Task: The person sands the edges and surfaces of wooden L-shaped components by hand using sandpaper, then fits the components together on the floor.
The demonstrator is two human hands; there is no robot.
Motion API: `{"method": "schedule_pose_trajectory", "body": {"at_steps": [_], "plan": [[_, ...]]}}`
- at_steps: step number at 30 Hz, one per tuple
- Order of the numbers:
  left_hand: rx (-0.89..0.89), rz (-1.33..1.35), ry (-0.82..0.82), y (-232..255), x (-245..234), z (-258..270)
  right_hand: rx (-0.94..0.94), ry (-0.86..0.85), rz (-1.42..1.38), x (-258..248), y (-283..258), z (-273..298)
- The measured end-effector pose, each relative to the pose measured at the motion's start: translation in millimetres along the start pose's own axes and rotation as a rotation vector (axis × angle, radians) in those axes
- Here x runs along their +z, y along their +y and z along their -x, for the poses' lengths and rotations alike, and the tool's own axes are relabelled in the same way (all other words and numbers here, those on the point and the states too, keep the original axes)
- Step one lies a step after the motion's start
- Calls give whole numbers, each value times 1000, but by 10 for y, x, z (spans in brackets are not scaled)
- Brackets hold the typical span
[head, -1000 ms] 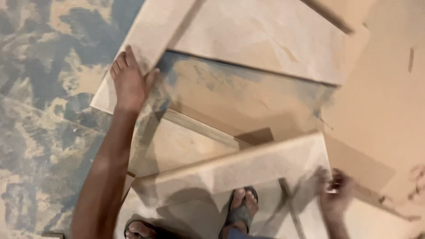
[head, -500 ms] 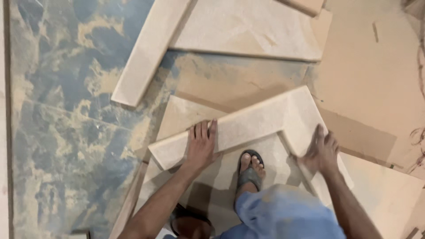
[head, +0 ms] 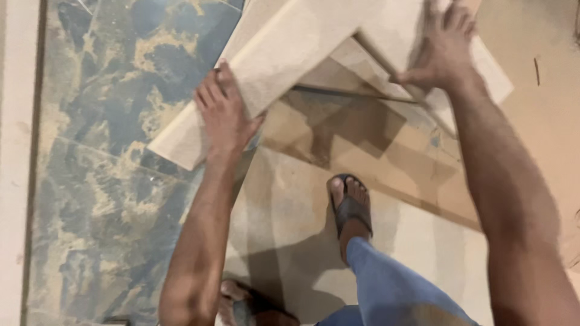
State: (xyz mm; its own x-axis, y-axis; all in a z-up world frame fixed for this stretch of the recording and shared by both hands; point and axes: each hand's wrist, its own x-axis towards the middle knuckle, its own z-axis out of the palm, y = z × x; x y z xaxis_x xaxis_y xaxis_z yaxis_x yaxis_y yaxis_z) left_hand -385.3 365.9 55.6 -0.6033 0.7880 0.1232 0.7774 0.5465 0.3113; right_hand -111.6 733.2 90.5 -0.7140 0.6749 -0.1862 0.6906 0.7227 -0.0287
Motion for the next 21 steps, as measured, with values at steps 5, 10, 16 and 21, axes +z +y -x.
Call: {"method": "schedule_pose_trajectory", "body": {"at_steps": [5,10,16,21], "plan": [[-142,-37,-119,-22,440,-136,-136,-101,-102,581,-16,-659],[-303,6,-234,118,1085,-232,-85,-289,-68,995,99,-1152],[-411,-77,-467,148,1529,-324,-252,-194,-88,1445,216,-1383],[-323,-209,-433,342,1866,-543,-169,-108,-134,1748,62,-1287]]}}
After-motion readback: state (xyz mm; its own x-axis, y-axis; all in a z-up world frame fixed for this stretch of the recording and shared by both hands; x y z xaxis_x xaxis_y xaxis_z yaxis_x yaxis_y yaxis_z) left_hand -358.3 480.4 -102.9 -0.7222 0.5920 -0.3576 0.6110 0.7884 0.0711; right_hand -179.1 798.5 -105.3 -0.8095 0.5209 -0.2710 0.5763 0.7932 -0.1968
